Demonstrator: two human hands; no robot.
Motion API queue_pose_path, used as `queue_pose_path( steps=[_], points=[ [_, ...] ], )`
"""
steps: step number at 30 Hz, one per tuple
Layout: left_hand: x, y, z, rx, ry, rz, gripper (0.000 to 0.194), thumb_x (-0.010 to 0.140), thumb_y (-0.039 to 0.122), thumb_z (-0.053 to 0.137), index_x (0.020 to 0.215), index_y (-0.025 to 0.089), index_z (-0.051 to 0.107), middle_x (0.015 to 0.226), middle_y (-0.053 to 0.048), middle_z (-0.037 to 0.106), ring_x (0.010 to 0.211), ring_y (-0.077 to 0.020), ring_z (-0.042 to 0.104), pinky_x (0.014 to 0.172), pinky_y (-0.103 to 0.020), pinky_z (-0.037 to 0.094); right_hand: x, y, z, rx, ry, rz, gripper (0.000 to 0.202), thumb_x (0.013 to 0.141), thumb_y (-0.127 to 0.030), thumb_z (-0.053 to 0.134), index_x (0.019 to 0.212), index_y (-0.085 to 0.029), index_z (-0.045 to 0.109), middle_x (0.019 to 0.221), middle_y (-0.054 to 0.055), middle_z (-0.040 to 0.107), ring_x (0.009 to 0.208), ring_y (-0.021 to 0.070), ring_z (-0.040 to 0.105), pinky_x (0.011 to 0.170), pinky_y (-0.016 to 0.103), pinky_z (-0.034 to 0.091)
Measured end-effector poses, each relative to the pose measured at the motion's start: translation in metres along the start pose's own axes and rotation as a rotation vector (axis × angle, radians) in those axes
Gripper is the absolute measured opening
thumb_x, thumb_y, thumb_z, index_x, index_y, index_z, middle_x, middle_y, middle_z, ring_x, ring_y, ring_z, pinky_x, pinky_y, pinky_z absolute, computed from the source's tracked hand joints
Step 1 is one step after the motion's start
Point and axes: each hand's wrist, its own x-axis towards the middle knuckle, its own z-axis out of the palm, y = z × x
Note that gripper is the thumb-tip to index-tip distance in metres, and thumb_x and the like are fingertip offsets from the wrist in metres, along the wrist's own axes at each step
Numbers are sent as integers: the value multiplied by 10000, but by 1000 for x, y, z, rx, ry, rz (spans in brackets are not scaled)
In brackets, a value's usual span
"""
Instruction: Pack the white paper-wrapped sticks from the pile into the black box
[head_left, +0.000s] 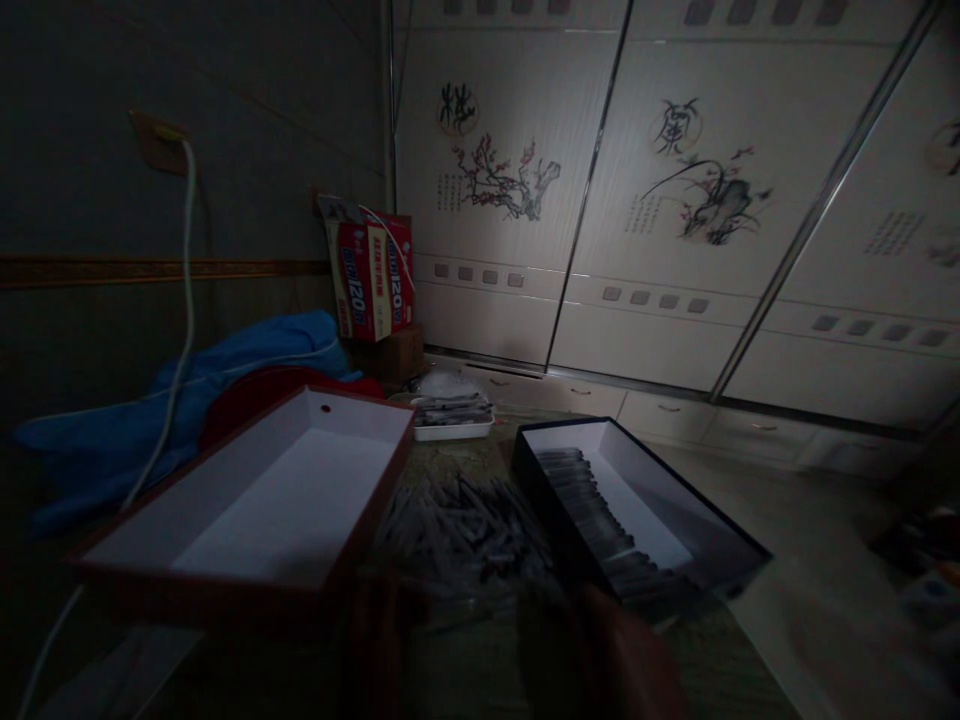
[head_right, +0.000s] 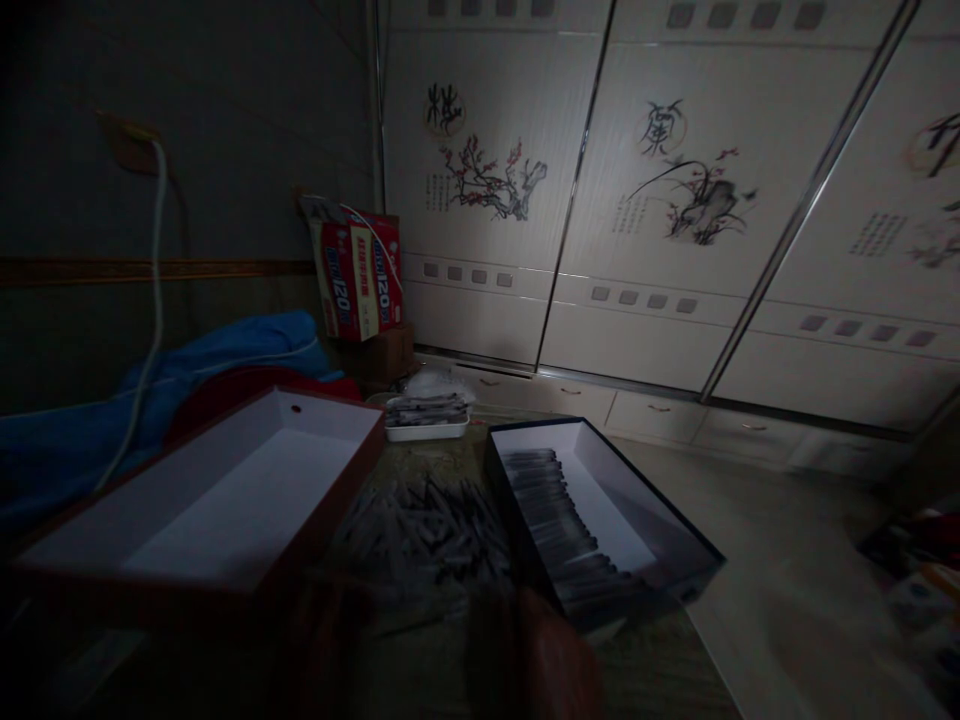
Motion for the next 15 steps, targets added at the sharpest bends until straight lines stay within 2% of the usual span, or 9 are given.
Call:
queue_pose_path(
  steps=[2, 5, 8, 11, 15],
  points=[
    [0, 2, 4, -24, -22, -32, 420, 679, 582, 530, 834, 229, 700, 1060, -137, 714, 1165, -395, 571, 1074, -615, 324, 9, -21, 10, -22, 61, 2, 261, 918, -214, 425, 824, -200, 669, 812, 95, 752, 740, 213, 713, 561, 250, 374],
    [1, 12, 10, -75, -23, -76, 384, 695, 589, 544, 801, 244, 673, 965, -124, 721, 1039, -360, 643, 988, -587, 434, 31, -37, 31, -79, 156, -21, 151, 846, -157, 522, 775, -173, 655, 729, 97, 725, 653, 205, 679, 523, 265, 307],
    [4, 25, 14, -151, -16, -142, 352, 715, 579, 565, 775, 240, 638, 833, -89, 712, 865, -295, 690, 799, -464, 559, 54, -37, 44, -97, 221, -54, 156, 804, -69, 532, 750, -139, 661, 705, 110, 713, 629, 191, 650, 517, 274, 273],
    [7, 35, 13, -207, -23, -202, 351, 703, 585, 592, 762, 239, 617, 694, -45, 683, 697, -244, 684, 624, -369, 573, 66, -35, 46, -62, 234, -77, 254, 892, -86, 445, 772, -125, 665, 705, 111, 711, 624, 174, 636, 518, 266, 288],
    [6, 41, 9, -236, -37, -253, 368, 652, 579, 634, 785, 238, 598, 644, -29, 670, 638, -233, 675, 584, -346, 558, 55, -34, 48, 20, 238, -107, 319, 964, -187, 376, 815, -170, 657, 712, 72, 710, 622, 162, 642, 525, 245, 323]
  ],
)
